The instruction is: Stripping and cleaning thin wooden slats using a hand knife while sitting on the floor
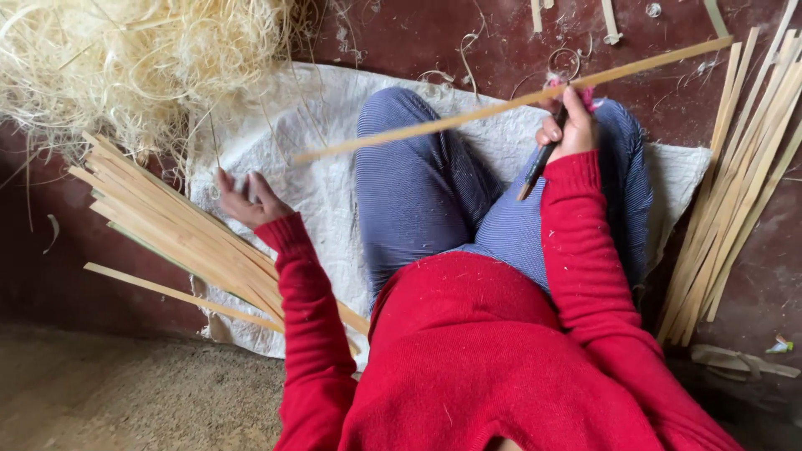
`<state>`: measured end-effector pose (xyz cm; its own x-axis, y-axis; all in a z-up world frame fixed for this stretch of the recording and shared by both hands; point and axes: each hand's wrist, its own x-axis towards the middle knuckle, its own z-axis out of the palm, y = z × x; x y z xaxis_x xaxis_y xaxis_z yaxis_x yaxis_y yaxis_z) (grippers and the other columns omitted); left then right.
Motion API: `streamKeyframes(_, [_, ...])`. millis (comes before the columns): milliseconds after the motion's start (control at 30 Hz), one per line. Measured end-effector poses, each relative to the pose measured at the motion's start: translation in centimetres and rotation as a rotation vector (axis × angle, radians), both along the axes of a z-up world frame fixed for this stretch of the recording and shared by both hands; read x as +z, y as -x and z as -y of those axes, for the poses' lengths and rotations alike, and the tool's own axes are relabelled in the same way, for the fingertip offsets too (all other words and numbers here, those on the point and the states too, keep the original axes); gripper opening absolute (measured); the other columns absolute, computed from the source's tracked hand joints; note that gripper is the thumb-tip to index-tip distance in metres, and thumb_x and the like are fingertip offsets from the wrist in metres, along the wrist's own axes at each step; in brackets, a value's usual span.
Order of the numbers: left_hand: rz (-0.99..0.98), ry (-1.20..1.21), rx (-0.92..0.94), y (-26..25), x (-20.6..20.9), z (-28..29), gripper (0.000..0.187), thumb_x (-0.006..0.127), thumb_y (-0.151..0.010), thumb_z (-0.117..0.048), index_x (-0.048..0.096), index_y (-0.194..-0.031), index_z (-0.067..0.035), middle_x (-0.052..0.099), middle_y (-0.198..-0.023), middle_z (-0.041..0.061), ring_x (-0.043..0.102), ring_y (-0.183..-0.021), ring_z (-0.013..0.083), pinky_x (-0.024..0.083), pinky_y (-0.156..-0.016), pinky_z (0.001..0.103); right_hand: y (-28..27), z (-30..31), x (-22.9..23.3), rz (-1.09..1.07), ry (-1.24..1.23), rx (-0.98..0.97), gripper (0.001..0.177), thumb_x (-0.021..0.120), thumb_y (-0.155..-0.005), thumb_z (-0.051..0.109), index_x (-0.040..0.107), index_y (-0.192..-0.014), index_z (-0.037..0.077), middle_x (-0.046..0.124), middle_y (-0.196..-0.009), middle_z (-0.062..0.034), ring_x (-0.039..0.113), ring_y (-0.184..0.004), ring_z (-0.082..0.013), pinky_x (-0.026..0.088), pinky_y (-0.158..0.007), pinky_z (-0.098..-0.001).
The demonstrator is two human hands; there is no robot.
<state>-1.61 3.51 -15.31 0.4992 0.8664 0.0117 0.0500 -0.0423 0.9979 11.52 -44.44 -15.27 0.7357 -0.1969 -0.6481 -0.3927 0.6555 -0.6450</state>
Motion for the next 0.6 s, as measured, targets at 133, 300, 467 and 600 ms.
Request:
streamKeyframes(133, [-0.047,-0.560,-0.225,-7.3,7.7,3.4,0.044,0.071,-0.101,-0.006,0.061,-0.143,-0.016,0.048,-0.132,0.010,0.068,-0.112,0.0344,0.065,-0.092,0.048,1.7,2.3,-0.2,0.069,-0.074,0.072,0.017,0.066,-0.102,0.036,0.065,-0.094,0.020,0.079,-0.092,-0.0014,0.035,-0.039,-0.0059,0.035,-0.043,-0.0204])
streamKeyframes(300, [-0.382,-0.692,-0.912,-18.4,-0.3,8.0,0.052,0.086,-0.089,-0.021,0.064,-0.136,-0.022,0.068,-0.114,0.013,0.071,-0.096,0.0381,0.062,-0.082,0.052,2.4,4.5,-1.3,0.139,-0.235,-0.048,0.027,0.061,-0.102,0.042,0.068,-0.089,0.019,0.072,-0.080,0.0051,0.032,-0.037,-0.0017,0.032,-0.042,-0.0156])
streamKeyframes(467, [-1.118,-1.033,-1.648,-23.5,8.5,12.4,0.053,0.070,-0.091,-0.026,0.062,-0.141,-0.010,0.071,-0.125,0.013,0.055,-0.131,0.0364,0.044,-0.113,0.045,3.9,5.1,-1.2,0.138,-0.058,-0.240,0.012,0.065,-0.103,0.035,0.068,-0.096,0.027,0.070,-0.085,0.0048,0.032,-0.038,-0.0043,0.028,-0.039,-0.0162])
streamKeyframes(600, [-1.150,-1.115,-1.607,-31.2,4.7,10.0,0.056,0.072,-0.092,-0.039,0.063,-0.141,-0.013,0.066,-0.129,0.016,0.059,-0.124,0.0398,0.051,-0.101,0.049,4.8,7.4,-0.1,0.114,0.053,-0.179,0.015,0.063,-0.105,0.036,0.067,-0.098,0.023,0.069,-0.078,0.0026,0.034,-0.037,-0.0045,0.029,-0.040,-0.0188])
